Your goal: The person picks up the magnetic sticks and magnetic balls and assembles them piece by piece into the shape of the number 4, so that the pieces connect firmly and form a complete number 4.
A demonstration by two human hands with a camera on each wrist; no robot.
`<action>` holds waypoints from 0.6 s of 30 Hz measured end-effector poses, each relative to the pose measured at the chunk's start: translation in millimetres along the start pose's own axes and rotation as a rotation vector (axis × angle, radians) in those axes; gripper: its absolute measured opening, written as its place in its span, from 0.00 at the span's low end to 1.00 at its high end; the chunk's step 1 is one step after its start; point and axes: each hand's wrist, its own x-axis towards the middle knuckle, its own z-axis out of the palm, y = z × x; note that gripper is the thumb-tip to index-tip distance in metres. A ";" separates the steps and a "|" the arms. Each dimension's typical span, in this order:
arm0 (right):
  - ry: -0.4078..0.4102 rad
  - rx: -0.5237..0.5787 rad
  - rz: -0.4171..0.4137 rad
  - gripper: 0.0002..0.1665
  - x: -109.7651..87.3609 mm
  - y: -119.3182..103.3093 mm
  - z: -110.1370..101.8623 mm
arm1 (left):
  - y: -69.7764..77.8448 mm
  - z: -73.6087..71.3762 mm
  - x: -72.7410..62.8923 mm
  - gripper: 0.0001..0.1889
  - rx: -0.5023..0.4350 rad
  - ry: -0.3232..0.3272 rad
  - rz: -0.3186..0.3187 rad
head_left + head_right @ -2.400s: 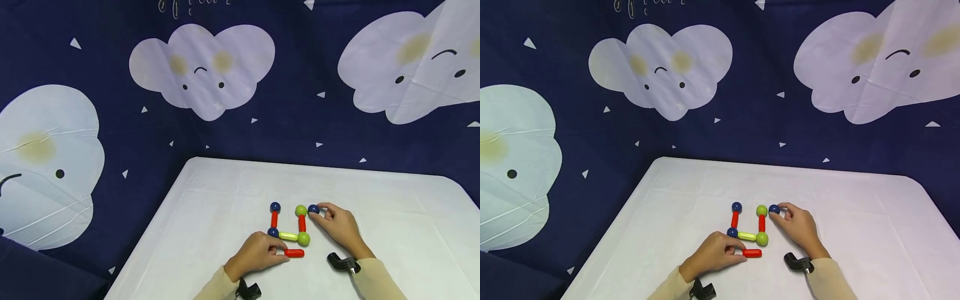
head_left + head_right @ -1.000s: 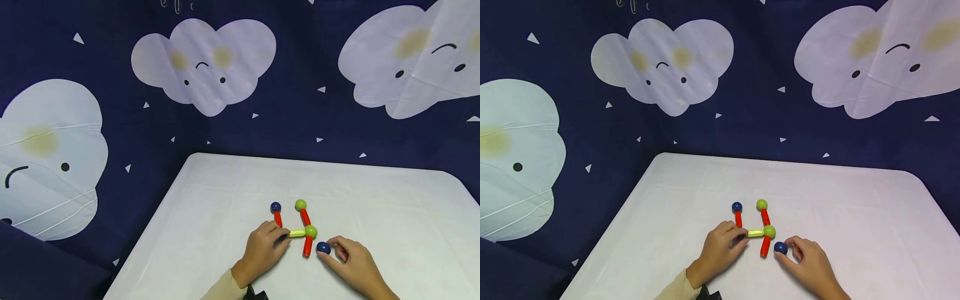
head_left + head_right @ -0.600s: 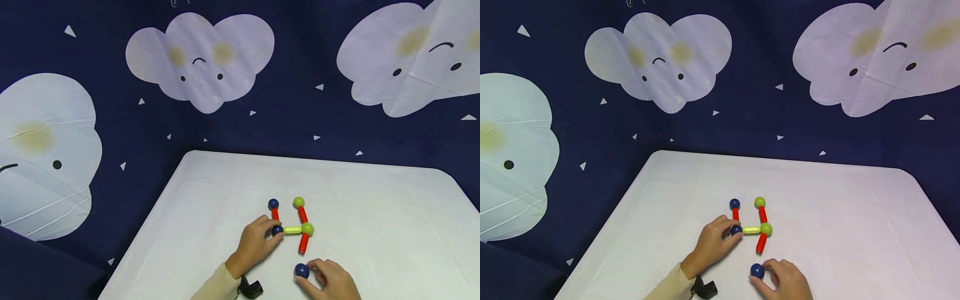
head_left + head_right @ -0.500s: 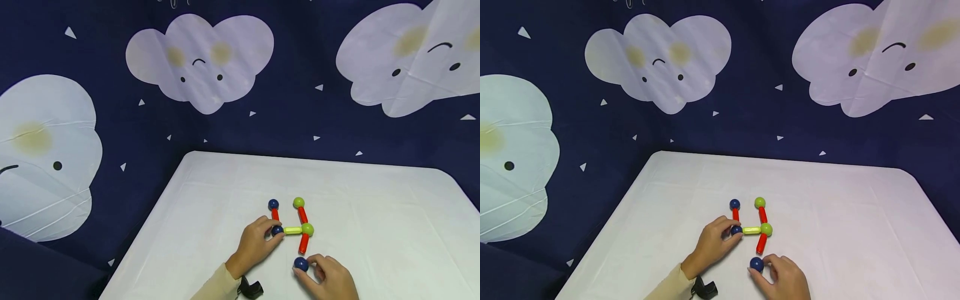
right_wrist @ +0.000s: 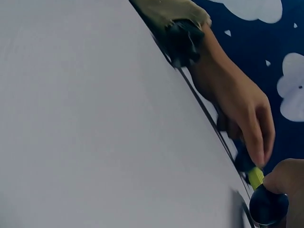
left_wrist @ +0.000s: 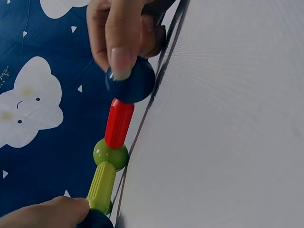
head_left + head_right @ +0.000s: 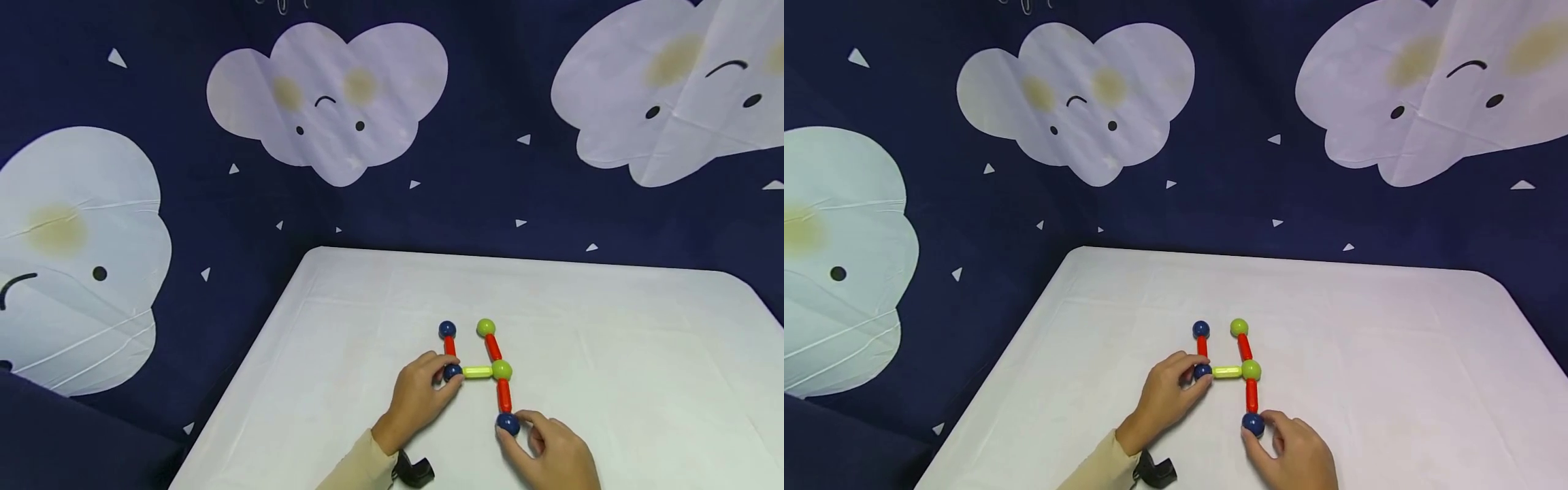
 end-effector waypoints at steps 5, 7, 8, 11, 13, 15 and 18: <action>-0.005 0.013 0.010 0.19 0.7 5.8 -4.5 | 0.1 -0.5 -0.3 0.12 -0.004 0.004 -0.031; 0.002 0.017 0.004 0.19 0.3 7.3 -4.6 | 0.0 -0.7 -0.4 0.12 -0.011 -0.003 -0.046; 0.005 0.016 0.004 0.19 -0.1 8.0 -4.4 | -0.4 -0.7 -0.6 0.13 -0.015 -0.009 -0.059; -0.005 0.008 0.017 0.20 -2.2 8.8 -3.6 | -2.1 -0.6 -0.6 0.14 -0.034 -0.029 -0.101; -0.020 -0.001 0.022 0.21 -2.5 8.9 -2.6 | -3.8 0.0 -0.2 0.15 -0.045 -0.036 -0.127; -0.031 -0.011 0.017 0.23 -1.8 8.2 -1.2 | -5.7 0.4 1.2 0.15 -0.052 -0.029 -0.135; -0.037 -0.015 -0.002 0.25 1.7 5.2 0.6 | -7.6 -0.3 4.3 0.14 -0.053 -0.009 -0.128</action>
